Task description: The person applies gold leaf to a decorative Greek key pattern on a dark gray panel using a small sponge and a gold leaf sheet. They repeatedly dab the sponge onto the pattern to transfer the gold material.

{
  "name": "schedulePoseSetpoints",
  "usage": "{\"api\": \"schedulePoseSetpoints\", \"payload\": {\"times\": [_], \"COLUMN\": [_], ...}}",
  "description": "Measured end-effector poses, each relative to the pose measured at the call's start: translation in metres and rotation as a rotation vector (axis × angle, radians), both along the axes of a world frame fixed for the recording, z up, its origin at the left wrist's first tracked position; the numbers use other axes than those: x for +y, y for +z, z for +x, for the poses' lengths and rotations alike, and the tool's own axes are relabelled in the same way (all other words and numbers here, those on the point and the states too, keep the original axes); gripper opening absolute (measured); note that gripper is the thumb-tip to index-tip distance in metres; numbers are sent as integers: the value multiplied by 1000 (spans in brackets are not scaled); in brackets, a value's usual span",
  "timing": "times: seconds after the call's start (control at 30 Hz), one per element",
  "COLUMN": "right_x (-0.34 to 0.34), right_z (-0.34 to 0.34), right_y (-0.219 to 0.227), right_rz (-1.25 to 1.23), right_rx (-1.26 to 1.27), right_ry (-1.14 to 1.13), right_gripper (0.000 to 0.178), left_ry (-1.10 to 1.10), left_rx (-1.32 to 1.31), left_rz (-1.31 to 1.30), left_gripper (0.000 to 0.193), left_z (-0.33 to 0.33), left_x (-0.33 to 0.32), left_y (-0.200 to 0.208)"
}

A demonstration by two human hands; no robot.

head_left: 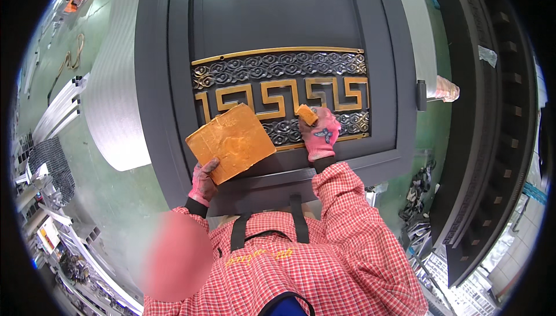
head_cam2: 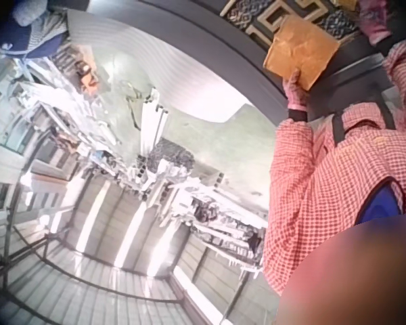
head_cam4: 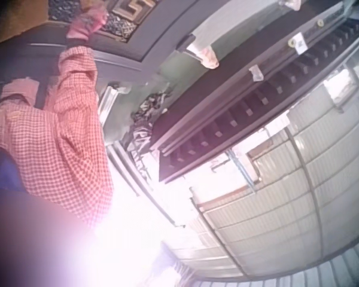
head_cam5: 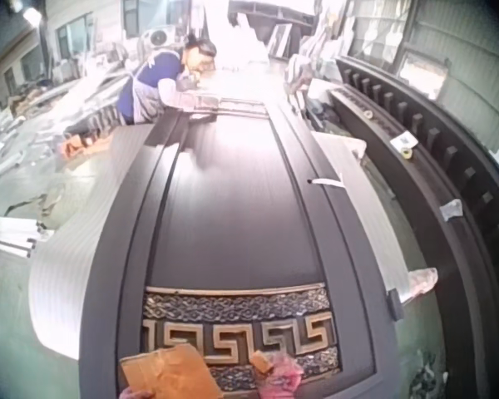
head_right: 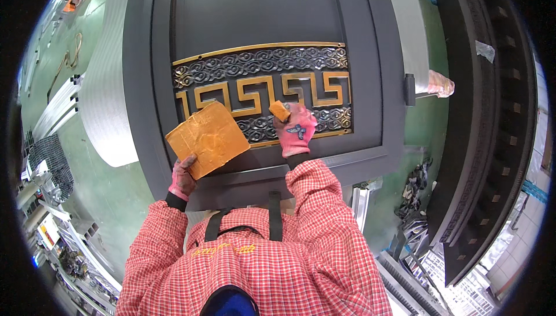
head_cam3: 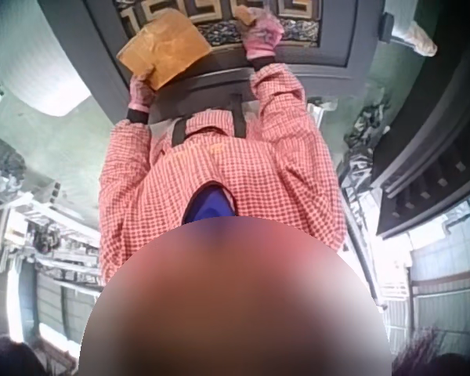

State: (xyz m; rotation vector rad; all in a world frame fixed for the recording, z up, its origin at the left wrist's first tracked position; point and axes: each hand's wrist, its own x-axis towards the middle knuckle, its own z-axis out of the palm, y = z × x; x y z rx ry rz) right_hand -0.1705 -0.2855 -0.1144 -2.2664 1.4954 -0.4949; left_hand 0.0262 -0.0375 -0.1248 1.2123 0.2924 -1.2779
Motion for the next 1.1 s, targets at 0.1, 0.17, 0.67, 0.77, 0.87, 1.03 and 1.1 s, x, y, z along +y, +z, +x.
{"api": "schedulePoseSetpoints", "payload": {"times": [0.1,0.17,0.67,0.77,0.87,1.03,1.1], "right_x": [-10,-20,-31,-16,-11,-32,-26], "right_z": [-16,-30,-33,-30,-33,-55,-61], "right_y": [5,0,18,1,-17,-4,-4], "right_rz": [-12,61,379,-140,-13,138,182], "right_rx": [43,79,-83,-72,-60,-32,-306], "right_ry": [-95,-180,-320,-100,-108,-217,-249], "right_gripper": [21,19,21,23,30,32,36], "left_ry": [3,2,1,-6,-1,15,19], "left_rx": [2,-14,9,21,6,8,16], "left_rz": [3,15,8,37,34,35,18], "left_gripper": [42,43,44,44,43,43,43], "left_z": [-3,-4,-2,-3,-3,-4,-5], "left_x": [-3,-3,-1,-5,-1,-4,-6], "left_y": [0,1,-5,-3,-10,-3,-2]}}
